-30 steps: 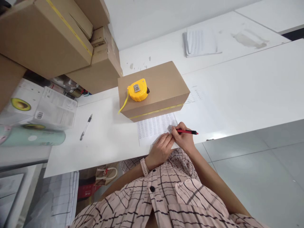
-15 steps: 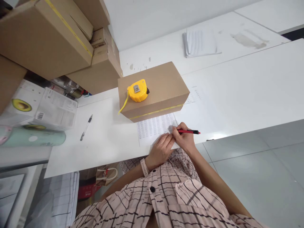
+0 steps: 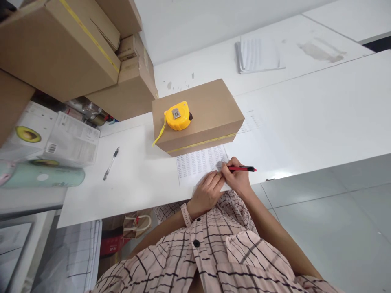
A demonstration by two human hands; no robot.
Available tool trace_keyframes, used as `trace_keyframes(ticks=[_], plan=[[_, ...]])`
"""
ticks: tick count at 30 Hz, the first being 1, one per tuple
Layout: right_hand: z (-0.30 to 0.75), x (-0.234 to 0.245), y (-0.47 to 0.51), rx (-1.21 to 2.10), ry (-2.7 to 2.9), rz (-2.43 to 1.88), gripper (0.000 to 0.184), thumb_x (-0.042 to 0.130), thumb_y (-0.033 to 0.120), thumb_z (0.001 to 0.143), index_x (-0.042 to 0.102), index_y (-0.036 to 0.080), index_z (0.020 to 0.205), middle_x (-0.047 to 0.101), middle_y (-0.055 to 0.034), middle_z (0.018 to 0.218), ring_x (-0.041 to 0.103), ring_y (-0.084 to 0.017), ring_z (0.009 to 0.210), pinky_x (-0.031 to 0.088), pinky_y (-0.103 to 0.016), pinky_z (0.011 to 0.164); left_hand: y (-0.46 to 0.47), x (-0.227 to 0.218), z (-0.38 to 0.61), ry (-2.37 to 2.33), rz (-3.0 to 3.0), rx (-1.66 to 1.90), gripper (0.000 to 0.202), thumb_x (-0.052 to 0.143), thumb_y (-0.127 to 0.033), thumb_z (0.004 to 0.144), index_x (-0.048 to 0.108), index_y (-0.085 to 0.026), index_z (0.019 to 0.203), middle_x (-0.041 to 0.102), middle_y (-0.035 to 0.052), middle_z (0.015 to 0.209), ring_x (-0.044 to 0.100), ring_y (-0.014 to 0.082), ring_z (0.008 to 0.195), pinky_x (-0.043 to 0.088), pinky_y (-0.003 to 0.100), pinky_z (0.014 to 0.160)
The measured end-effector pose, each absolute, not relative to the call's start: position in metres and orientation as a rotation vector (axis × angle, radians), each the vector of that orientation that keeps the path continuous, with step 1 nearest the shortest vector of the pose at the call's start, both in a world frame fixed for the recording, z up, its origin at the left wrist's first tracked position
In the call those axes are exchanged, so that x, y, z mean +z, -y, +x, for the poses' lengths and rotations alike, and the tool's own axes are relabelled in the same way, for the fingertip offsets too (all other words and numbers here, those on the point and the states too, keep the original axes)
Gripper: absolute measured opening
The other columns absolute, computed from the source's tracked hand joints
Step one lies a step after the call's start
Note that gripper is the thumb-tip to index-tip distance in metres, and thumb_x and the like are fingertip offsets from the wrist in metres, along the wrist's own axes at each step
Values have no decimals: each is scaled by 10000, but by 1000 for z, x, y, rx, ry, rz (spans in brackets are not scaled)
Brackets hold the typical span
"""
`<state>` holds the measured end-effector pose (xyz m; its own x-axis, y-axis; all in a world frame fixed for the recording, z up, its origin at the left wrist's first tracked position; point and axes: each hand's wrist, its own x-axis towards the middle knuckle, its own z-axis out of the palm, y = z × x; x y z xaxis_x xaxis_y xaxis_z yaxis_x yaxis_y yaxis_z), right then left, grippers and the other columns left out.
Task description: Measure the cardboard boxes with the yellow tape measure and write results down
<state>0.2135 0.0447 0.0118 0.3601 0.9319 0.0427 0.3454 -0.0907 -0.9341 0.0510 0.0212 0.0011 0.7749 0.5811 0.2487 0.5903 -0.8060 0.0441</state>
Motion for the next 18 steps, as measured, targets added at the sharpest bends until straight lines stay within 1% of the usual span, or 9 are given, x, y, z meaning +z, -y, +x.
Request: trace_keyframes(ticks=[10, 14, 18], plan=[[213, 15, -45, 748, 1144, -1646, 336, 681, 423, 801, 454, 243, 630, 452, 46, 558, 425, -129, 535, 356, -295, 521, -21, 1, 50, 968, -2921, -380, 475, 425, -303, 1055, 517, -45, 1443, 563, 156, 1502, 508, 255, 1403, 352, 395, 1228], [213, 13, -45, 729, 1120, -1648, 339, 680, 406, 810, 437, 244, 638, 455, 48, 569, 432, -128, 546, 368, -287, 528, -21, 2, 50, 973, -2918, -417, 468, 434, -306, 1054, 529, -47, 1431, 578, 148, 1486, 518, 258, 1391, 342, 390, 1232], [214, 11, -45, 726, 1136, -1653, 342, 674, 422, 830, 438, 242, 658, 459, 55, 565, 430, -124, 536, 365, -282, 524, -21, 2, 50, 973, -2930, -380, 473, 426, -305, 1056, 517, -45, 1440, 562, 155, 1500, 502, 256, 1409, 331, 394, 1241]])
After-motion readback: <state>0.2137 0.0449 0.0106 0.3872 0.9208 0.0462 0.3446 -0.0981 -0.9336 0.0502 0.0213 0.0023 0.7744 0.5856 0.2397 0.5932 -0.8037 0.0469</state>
